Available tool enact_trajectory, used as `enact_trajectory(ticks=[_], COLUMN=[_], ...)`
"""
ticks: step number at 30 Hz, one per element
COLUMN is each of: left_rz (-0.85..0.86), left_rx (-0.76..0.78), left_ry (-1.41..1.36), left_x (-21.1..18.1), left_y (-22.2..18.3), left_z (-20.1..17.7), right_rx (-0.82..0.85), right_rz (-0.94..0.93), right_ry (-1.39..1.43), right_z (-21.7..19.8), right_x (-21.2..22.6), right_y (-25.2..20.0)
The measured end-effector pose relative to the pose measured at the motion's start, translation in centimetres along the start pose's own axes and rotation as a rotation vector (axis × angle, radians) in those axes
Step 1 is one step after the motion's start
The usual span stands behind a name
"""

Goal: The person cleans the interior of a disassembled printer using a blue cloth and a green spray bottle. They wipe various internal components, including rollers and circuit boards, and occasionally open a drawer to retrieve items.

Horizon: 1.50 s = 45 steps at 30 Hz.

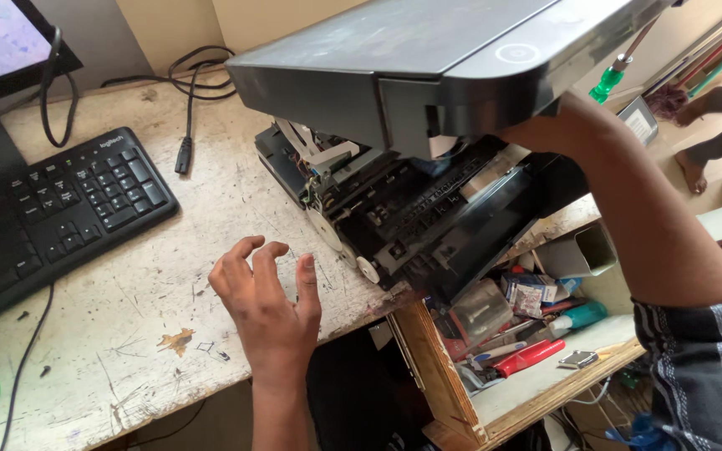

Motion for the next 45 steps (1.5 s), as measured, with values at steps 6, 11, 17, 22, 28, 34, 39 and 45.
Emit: enact_trajectory(ticks=[6, 11, 17, 22, 28, 34, 39, 45], left_rz=[0.012, 0.027, 0.032, 0.062, 0.020, 0.002, -0.013, -0.027], left_rx=[-0.006, 0.010, 0.010, 0.001, -0.002, -0.014, -0.017, -0.022], left_ry=[0.034, 0.035, 0.028, 0.079, 0.023, 0.041, -0.001, 0.017], left_x=[-0.2, -0.4, -0.3, -1.0, -0.4, -0.5, -0.7, -0.6], left_y=[0.3, 0.5, 0.3, 0.6, 0.2, 0.2, 0.0, 0.0], left_z=[-0.1, -0.2, -0.3, 0.0, -0.4, -0.3, -0.5, -0.5], right_rx=[0.048, -0.014, -0.060, 0.009, -0.237, -0.590, -0.402, -0.502], right_rz=[0.062, 0.064, 0.131, 0.108, 0.104, -0.435, -0.175, -0.226], right_ry=[-0.032, -0.093, -0.090, -0.104, 0.128, 0.479, 0.371, 0.268], right_z=[1.5, 0.1, -0.1, 1.6, -1.8, -6.5, -4.4, -4.9], right_x=[-1.3, -3.8, -5.0, -6.4, -4.9, 3.8, 3.7, 6.3], right_y=[1.2, 2.6, 0.9, 0.0, -0.7, -1.8, -1.4, -2.1])
Point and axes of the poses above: each hand's wrist, its own y-axis towards the middle knuckle, its own z-axis out of the palm, x = y × z, the point moved 10 cm from there along y, towards the middle knuckle, and after that the axes turned 13 degrees about -z, right-handed, at the moved point
